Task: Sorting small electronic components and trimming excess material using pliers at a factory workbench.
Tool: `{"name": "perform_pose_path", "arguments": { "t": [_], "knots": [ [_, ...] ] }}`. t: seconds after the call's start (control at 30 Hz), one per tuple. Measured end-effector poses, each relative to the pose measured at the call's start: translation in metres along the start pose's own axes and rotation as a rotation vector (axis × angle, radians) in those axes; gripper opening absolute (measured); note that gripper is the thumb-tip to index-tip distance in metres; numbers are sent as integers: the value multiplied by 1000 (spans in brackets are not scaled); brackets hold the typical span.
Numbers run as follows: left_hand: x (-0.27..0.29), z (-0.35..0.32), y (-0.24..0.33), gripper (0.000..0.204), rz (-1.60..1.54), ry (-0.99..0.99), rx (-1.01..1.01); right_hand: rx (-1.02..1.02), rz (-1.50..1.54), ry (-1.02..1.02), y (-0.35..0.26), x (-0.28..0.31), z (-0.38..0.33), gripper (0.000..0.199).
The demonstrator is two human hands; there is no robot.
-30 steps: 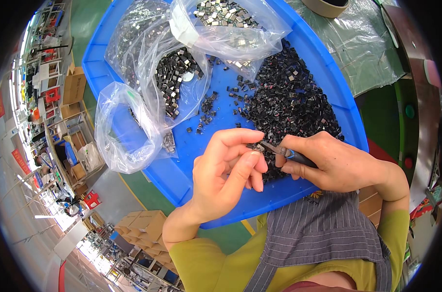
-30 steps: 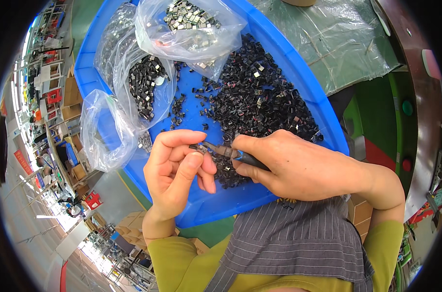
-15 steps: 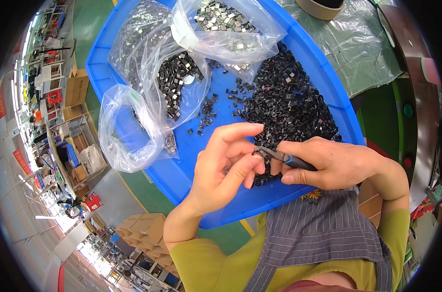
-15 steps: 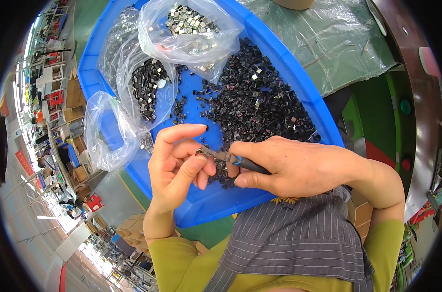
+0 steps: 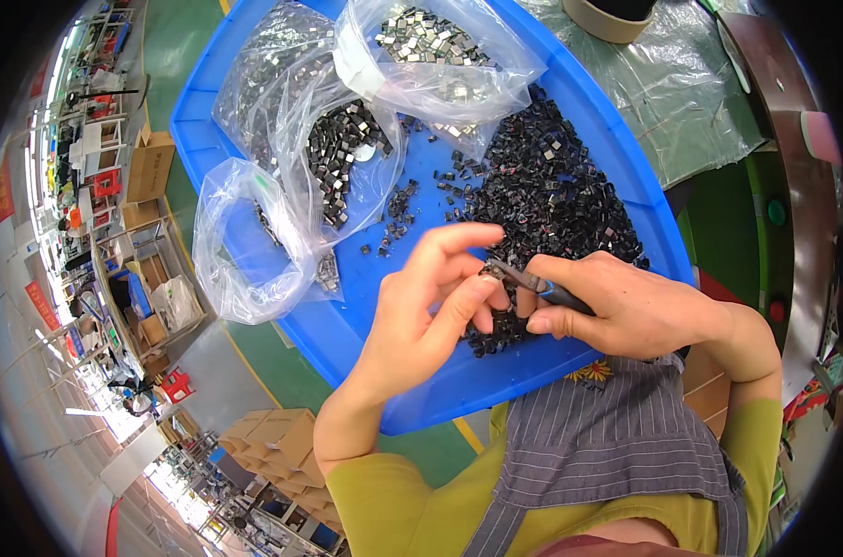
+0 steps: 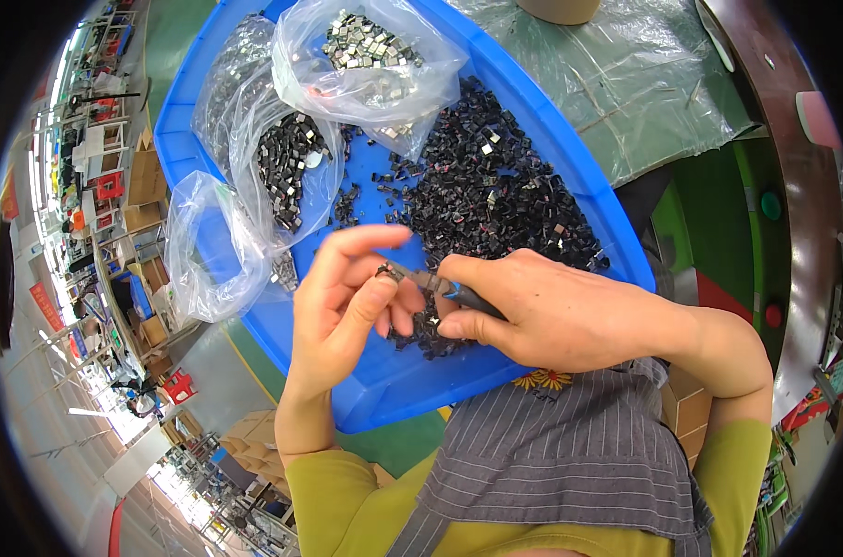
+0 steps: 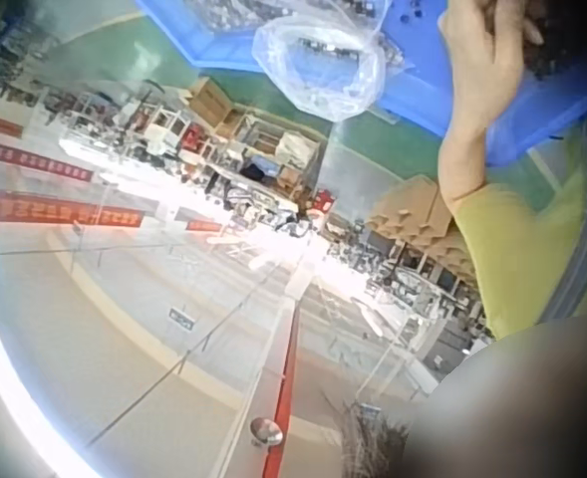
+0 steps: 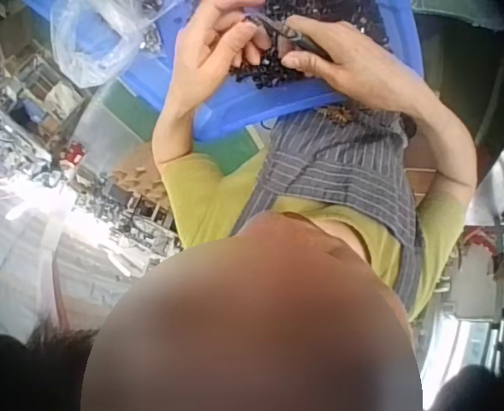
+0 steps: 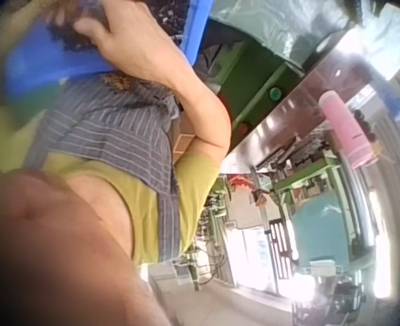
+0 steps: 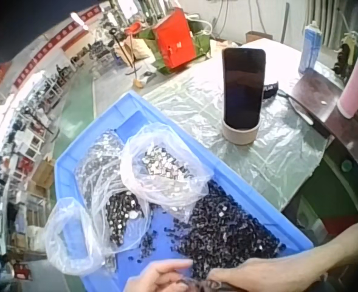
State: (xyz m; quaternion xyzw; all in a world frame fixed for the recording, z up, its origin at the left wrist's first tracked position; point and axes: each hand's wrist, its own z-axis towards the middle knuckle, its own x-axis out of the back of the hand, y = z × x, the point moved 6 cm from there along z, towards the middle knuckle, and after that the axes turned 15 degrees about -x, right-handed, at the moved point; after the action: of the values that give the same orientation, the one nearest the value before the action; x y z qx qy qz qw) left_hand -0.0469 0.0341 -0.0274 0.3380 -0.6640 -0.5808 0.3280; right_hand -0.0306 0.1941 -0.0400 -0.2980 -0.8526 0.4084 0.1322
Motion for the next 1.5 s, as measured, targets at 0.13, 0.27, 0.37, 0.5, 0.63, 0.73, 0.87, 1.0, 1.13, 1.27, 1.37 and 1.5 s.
{"name": "perform_pose_path", "arguments": {
  "t": [0.13, 0.27, 0.37, 0.5, 0.63, 0.73, 0.87, 1.0, 1.13, 1.27, 1.37, 1.5],
  "knots": [
    [-2, -1, -2, 7, 229, -54, -11, 18, 45, 14, 0, 0, -1, 25],
    [-5, 2, 18, 11, 691, 24, -495, -10, 99, -14, -4, 1, -1, 24],
    [-9, -1, 27, 15, 930, 53, -692, 18, 150, -30, -5, -1, -2, 25],
    [-12, 0, 29, 19, 1031, 32, -763, 1, 198, -18, -2, 2, -4, 24],
    [-10, -10, 45, 13, 923, 46, -767, -71, 278, 140, 7, 20, -3, 23],
    [-2, -1, 31, 13, 831, 120, -595, -44, 128, 121, 3, 10, -1, 22],
    [-1, -11, 22, 31, 662, 212, -689, 51, 90, 49, 1, 4, -3, 23],
    [-5, -11, 21, 36, 714, 180, -737, 87, 114, 35, 1, 3, -2, 22],
    [-7, -11, 22, 37, 771, 157, -768, 152, 127, 83, -2, 6, -2, 19],
    [-7, -9, 22, 37, 783, 161, -799, 40, 147, 108, 0, 11, -2, 18],
    [-8, -8, 23, 37, 805, 148, -800, 66, 173, 166, 1, 13, -2, 18],
    [-7, -8, 25, 36, 795, 156, -817, 79, 208, 119, 2, 11, -2, 18]
  ]
}}
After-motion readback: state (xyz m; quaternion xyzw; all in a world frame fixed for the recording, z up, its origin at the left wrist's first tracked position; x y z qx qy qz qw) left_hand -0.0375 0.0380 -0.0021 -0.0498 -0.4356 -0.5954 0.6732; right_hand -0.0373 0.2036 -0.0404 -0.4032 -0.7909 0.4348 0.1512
